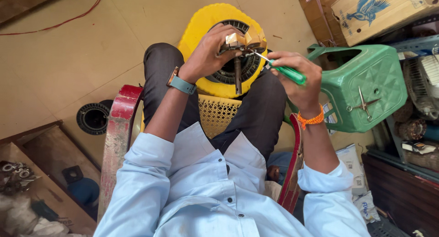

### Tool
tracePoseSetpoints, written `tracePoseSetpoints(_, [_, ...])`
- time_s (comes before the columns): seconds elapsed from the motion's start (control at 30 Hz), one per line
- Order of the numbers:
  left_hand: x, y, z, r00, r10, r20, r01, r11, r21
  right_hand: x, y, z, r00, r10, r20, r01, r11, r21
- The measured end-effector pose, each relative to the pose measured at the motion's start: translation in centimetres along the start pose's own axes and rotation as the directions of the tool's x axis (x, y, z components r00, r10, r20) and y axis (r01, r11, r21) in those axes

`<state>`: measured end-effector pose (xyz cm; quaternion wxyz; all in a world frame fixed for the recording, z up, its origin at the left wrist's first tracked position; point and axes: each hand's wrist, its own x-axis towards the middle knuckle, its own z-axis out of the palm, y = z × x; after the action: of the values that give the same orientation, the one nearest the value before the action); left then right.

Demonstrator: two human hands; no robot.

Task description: The person sits in a chair with an electric motor armature assembly on their lap and works on it by hand, fitting a brass component onto the shaft and turning the part. They pick up a green-handled screwdriver from a nearby stool and use it on the assembly, then continue positioning parts by hand.

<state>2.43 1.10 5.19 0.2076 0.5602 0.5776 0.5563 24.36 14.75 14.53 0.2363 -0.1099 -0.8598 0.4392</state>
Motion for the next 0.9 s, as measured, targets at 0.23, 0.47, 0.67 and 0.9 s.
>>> tracePoseSetpoints(0.23, [0.1,0.1,-0.3,1.000,-0.003,0.004,0.003,1.000,-0.009,2.0,0.9,-0.9,0.989,0.037,0.145,-0.050,0.995,0.088])
tracePoseSetpoints(0.47, [0.0,0.2,-0.4,1.000,-0.021,0.010,0.021,1.000,-0.002,3.5,2.1,-2.1,0.959,0.005,0.282,-0.017,0.999,0.041])
tracePoseSetpoints(0.67, [0.1,0.1,-0.4,1.000,-0.029,0.004,0.029,0.999,-0.013,2.1,2.7,-1.0,0.959,-0.099,0.264,0.117,0.992,-0.052])
tracePoseSetpoints(0.9, [-0.1,0.0,-0.5,1.000,-0.028,0.009,0.028,1.000,-0.002,1.7,1.8,0.4,0.989,-0.070,0.128,0.063,0.996,0.060])
